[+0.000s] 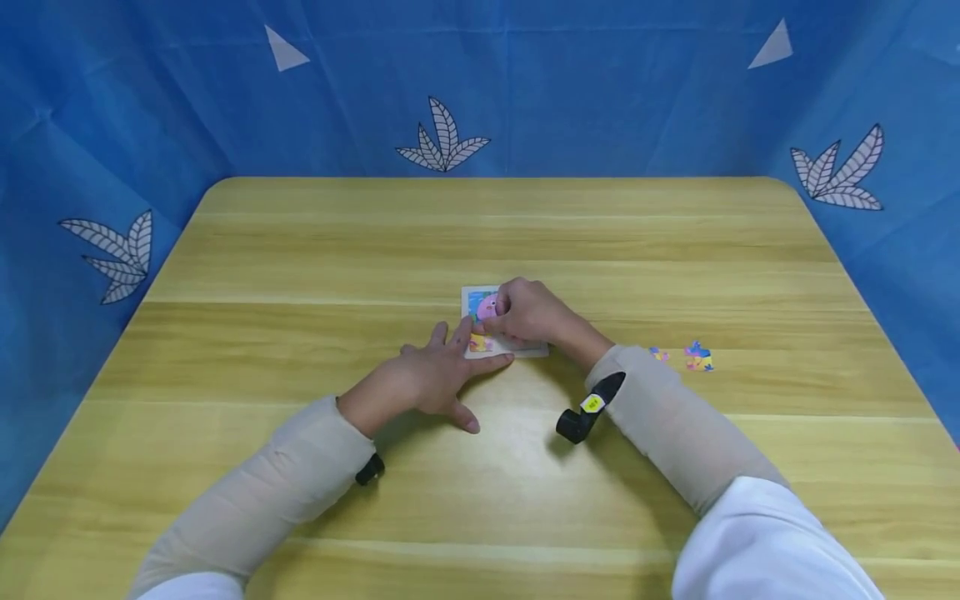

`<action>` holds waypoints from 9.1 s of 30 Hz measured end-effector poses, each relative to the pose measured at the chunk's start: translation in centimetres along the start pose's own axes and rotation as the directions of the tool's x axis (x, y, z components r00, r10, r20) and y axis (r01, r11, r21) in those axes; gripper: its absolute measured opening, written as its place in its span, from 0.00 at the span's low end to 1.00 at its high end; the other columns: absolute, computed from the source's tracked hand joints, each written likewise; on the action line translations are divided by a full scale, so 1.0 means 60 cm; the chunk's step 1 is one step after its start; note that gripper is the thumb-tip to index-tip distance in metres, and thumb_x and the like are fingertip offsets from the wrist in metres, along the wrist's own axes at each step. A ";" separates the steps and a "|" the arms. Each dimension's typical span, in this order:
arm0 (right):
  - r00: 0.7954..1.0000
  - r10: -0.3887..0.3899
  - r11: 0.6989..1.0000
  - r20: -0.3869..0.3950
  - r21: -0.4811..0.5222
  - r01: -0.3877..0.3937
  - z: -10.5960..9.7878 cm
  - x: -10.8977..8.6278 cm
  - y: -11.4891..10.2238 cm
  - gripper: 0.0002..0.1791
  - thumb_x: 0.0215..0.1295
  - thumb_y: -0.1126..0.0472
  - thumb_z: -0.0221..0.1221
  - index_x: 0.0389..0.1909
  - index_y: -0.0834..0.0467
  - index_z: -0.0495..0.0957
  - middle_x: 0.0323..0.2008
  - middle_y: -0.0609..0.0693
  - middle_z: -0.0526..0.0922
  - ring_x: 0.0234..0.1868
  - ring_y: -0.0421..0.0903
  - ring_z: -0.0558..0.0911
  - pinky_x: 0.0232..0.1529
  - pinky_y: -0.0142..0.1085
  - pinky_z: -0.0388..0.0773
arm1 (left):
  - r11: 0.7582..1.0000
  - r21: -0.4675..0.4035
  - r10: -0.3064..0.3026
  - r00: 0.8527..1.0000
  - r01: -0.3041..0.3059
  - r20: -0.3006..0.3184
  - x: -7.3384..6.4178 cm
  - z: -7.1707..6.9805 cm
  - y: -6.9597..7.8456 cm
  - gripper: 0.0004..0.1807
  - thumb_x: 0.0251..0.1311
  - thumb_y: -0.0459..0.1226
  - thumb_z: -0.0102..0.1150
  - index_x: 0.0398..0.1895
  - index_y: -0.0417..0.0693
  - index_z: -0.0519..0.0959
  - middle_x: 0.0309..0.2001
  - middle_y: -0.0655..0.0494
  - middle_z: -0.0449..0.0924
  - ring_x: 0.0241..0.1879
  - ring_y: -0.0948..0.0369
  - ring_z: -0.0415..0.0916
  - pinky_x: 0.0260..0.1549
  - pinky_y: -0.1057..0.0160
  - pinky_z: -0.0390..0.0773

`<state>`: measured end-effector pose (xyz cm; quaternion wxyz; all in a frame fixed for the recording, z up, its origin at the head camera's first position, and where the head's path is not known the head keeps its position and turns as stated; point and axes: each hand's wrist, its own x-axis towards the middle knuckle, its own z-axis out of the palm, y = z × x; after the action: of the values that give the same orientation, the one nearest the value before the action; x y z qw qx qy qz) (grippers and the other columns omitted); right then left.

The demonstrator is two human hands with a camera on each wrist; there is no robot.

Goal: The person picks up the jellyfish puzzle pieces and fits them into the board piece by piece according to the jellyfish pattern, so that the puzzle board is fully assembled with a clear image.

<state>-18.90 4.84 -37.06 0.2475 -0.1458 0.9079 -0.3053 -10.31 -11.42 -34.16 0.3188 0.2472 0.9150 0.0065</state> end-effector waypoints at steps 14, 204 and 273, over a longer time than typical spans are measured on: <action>0.986 -0.069 0.995 -0.149 0.060 0.079 -0.057 -0.062 0.073 0.12 0.62 0.55 0.61 0.27 0.58 0.73 0.20 0.51 0.76 0.19 0.45 0.76 0.21 0.34 0.69 | 1.000 -0.030 0.006 1.000 -0.005 0.015 0.008 -0.004 0.013 0.51 0.45 0.63 0.64 0.71 0.84 0.43 0.74 0.40 0.22 0.71 0.35 0.33 0.50 0.27 0.60; 0.987 -0.041 0.997 -0.153 0.063 0.051 -0.143 -0.174 0.207 0.22 0.62 0.51 0.61 0.49 0.63 0.72 0.34 0.55 0.77 0.30 0.47 0.77 0.30 0.36 0.74 | 0.998 -0.054 -0.015 1.000 0.015 0.002 0.001 0.001 0.001 0.55 0.44 0.60 0.67 0.72 0.82 0.42 0.75 0.43 0.25 0.71 0.36 0.33 0.49 0.27 0.61; 0.984 -0.090 0.980 -0.153 0.165 0.115 -0.091 -0.124 0.175 0.19 0.65 0.58 0.59 0.53 0.63 0.72 0.29 0.57 0.81 0.26 0.46 0.81 0.31 0.35 0.79 | 0.997 -0.073 -0.026 1.000 0.027 0.015 0.001 -0.002 -0.003 0.57 0.43 0.60 0.68 0.71 0.83 0.39 0.75 0.45 0.23 0.71 0.36 0.30 0.51 0.24 0.55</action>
<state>-16.86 18.68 -37.19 0.1765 -0.1479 0.8847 -0.4053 -10.49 -11.52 -34.14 0.3340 0.2233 0.9151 0.0341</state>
